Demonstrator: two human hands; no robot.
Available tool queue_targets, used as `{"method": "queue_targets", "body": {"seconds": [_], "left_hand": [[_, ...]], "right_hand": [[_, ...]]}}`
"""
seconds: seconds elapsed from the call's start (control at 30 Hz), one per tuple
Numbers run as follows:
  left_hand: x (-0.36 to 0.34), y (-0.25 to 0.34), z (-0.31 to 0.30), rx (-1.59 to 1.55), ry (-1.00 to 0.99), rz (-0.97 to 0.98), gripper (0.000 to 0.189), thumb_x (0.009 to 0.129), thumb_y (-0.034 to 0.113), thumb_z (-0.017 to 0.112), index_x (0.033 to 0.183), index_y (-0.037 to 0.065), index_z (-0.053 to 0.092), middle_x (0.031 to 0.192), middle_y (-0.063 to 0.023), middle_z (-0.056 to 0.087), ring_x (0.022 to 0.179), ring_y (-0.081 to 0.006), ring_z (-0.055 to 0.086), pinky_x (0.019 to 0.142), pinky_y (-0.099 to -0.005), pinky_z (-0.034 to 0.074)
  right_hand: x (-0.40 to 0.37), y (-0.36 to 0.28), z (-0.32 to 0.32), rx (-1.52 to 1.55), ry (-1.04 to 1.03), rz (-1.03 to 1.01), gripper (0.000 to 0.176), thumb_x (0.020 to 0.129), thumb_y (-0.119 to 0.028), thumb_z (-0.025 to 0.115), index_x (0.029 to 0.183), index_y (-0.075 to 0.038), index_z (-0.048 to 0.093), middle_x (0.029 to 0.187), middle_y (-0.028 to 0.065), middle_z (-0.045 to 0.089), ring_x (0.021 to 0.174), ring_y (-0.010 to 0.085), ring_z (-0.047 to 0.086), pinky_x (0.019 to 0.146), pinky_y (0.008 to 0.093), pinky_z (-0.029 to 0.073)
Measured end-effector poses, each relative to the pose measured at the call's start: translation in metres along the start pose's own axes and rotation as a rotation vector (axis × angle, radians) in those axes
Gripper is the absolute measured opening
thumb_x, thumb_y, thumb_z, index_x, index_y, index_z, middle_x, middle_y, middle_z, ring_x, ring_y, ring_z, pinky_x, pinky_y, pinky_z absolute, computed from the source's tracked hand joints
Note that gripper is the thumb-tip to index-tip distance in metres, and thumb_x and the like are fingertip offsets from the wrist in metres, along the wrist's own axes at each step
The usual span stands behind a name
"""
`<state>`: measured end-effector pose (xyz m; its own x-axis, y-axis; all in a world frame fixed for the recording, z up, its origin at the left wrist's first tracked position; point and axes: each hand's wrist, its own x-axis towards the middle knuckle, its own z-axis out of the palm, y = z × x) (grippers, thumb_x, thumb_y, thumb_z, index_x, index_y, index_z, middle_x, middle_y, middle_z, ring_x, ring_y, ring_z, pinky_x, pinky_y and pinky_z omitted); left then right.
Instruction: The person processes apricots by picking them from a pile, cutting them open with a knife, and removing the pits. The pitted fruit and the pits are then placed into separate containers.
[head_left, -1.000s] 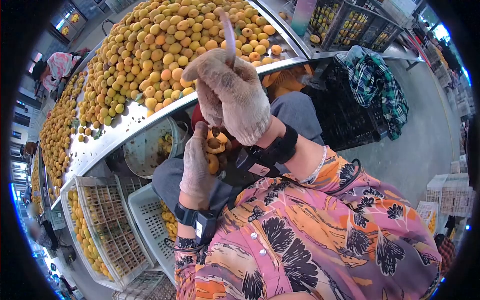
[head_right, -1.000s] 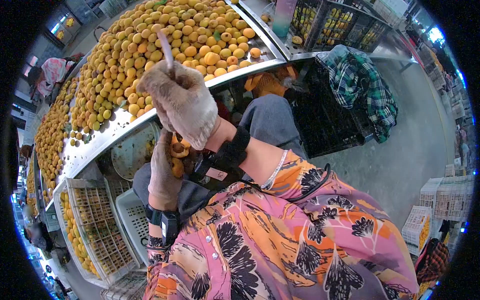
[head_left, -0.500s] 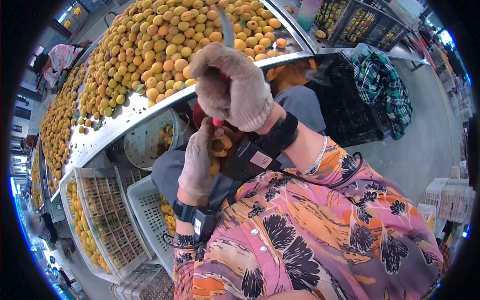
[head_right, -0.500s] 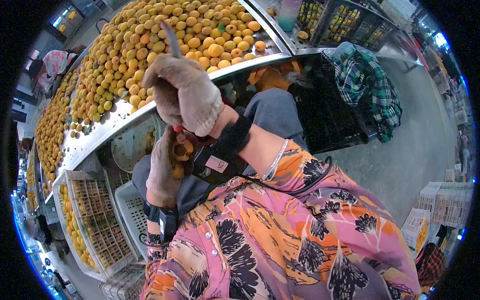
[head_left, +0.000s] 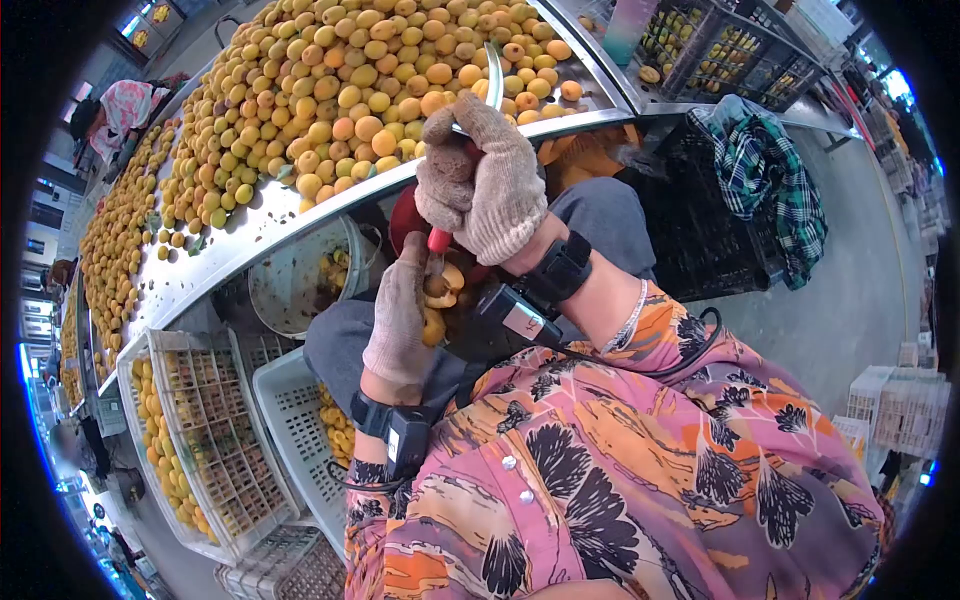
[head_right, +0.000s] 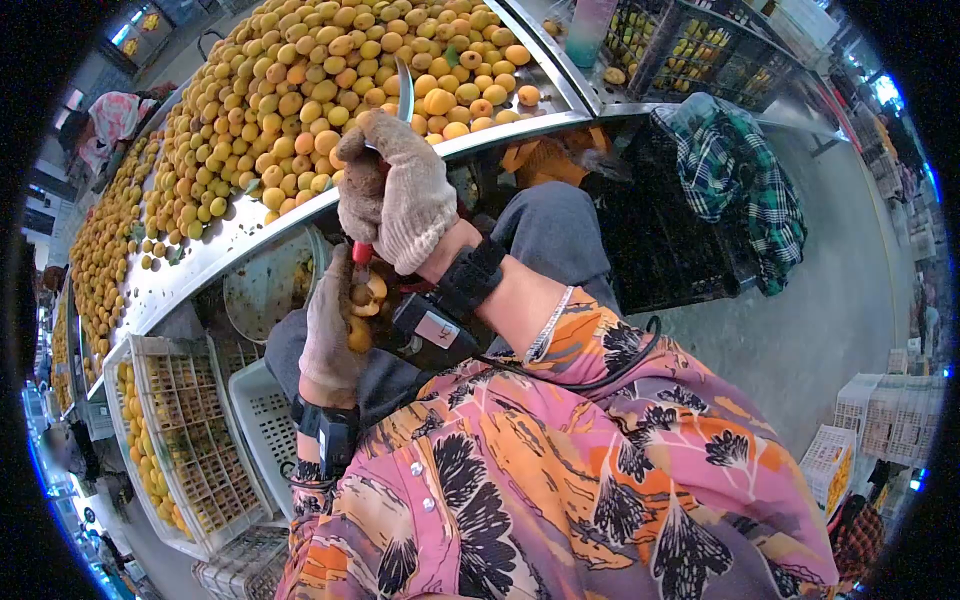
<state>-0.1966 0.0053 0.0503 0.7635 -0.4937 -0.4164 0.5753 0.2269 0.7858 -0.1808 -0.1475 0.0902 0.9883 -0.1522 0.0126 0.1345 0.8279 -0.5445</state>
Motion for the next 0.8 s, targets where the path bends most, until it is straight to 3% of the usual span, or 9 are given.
{"method": "queue_targets", "body": {"seconds": [0.07,0.17,0.27,0.33,0.57,0.63,0.7,0.77,0.8], "left_hand": [[-0.001,-0.002,0.003,-0.096,0.02,-0.033,0.035,0.101,0.038,0.048,0.107,0.006,0.06,0.083,-0.0034,0.063,0.069,-0.0138,0.062,0.061,-0.0248,0.051],[-0.002,0.005,0.009,-0.057,0.01,0.011,0.049,0.099,0.051,0.043,0.093,0.005,0.061,0.07,-0.0041,0.06,0.056,-0.0128,0.056,0.048,-0.0227,0.042],[0.003,0.004,0.003,-0.054,-0.081,-0.056,0.052,0.099,0.054,0.041,0.094,0.006,0.06,0.066,-0.0051,0.058,0.05,-0.0135,0.054,0.043,-0.0233,0.04],[0.006,0.005,0.003,-0.266,-0.223,-0.169,0.052,0.099,0.055,0.039,0.091,0.008,0.059,0.062,-0.0055,0.056,0.046,-0.0136,0.052,0.038,-0.0231,0.037],[0.016,0.008,0.007,-0.229,0.013,-0.188,0.051,0.1,0.054,0.037,0.092,0.008,0.059,0.061,-0.0055,0.055,0.045,-0.0128,0.049,0.038,-0.0227,0.037],[0.035,0.0,-0.018,-0.434,-0.255,-0.184,0.048,0.101,0.05,0.038,0.093,0.008,0.059,0.062,-0.0055,0.056,0.044,-0.013,0.048,0.038,-0.0237,0.038],[0.034,0.0,-0.015,-0.512,-0.408,-0.176,0.043,0.101,0.045,0.039,0.092,0.008,0.059,0.063,-0.0055,0.057,0.044,-0.0132,0.046,0.038,-0.0247,0.037],[0.034,0.004,-0.007,-0.492,-0.33,-0.202,0.038,0.101,0.042,0.04,0.095,0.01,0.058,0.065,-0.0053,0.056,0.044,-0.0132,0.045,0.038,-0.026,0.037],[0.036,0.004,-0.006,-0.475,-0.172,-0.138,0.031,0.1,0.04,0.045,0.099,0.012,0.057,0.066,-0.0042,0.056,0.047,-0.0128,0.047,0.04,-0.0262,0.036]], "right_hand": [[0.002,0.003,-0.003,0.125,0.093,0.072,0.035,0.098,-0.04,0.05,0.081,-0.01,0.059,0.053,-0.0043,0.033,0.038,0.0114,0.029,0.035,0.0279,0.025],[0.009,0.004,-0.012,0.323,0.099,0.132,0.038,0.099,-0.042,0.047,0.079,-0.011,0.058,0.054,-0.0061,0.027,0.039,0.0112,0.026,0.035,0.028,0.023],[0.016,0.009,-0.02,0.407,0.12,0.179,0.039,0.099,-0.044,0.047,0.079,-0.012,0.056,0.053,-0.0063,0.026,0.038,0.0115,0.025,0.034,0.0291,0.022],[0.02,0.009,-0.024,0.48,0.125,0.211,0.038,0.098,-0.045,0.048,0.079,-0.011,0.053,0.051,-0.0056,0.027,0.036,0.0118,0.025,0.034,0.0298,0.02],[0.022,0.006,-0.034,0.58,0.182,0.23,0.041,0.1,-0.045,0.043,0.077,-0.012,0.051,0.052,-0.0083,0.023,0.037,0.0105,0.021,0.035,0.0284,0.017],[0.027,-0.002,-0.033,0.771,0.153,0.252,0.039,0.101,-0.042,0.041,0.076,-0.013,0.049,0.052,-0.0081,0.023,0.038,0.0102,0.022,0.036,0.0278,0.018],[0.033,-0.002,-0.032,0.689,0.207,0.183,0.037,0.1,-0.04,0.042,0.075,-0.014,0.047,0.053,-0.0076,0.024,0.039,0.01,0.023,0.036,0.0272,0.019],[0.04,0.001,-0.036,0.523,0.372,0.072,0.035,0.099,-0.04,0.045,0.076,-0.014,0.048,0.052,-0.0075,0.025,0.039,0.01,0.023,0.036,0.0271,0.02],[0.04,-0.001,-0.037,0.435,0.408,0.068,0.032,0.097,-0.039,0.047,0.076,-0.014,0.047,0.052,-0.0075,0.025,0.038,0.0101,0.022,0.036,0.0273,0.02]]}}
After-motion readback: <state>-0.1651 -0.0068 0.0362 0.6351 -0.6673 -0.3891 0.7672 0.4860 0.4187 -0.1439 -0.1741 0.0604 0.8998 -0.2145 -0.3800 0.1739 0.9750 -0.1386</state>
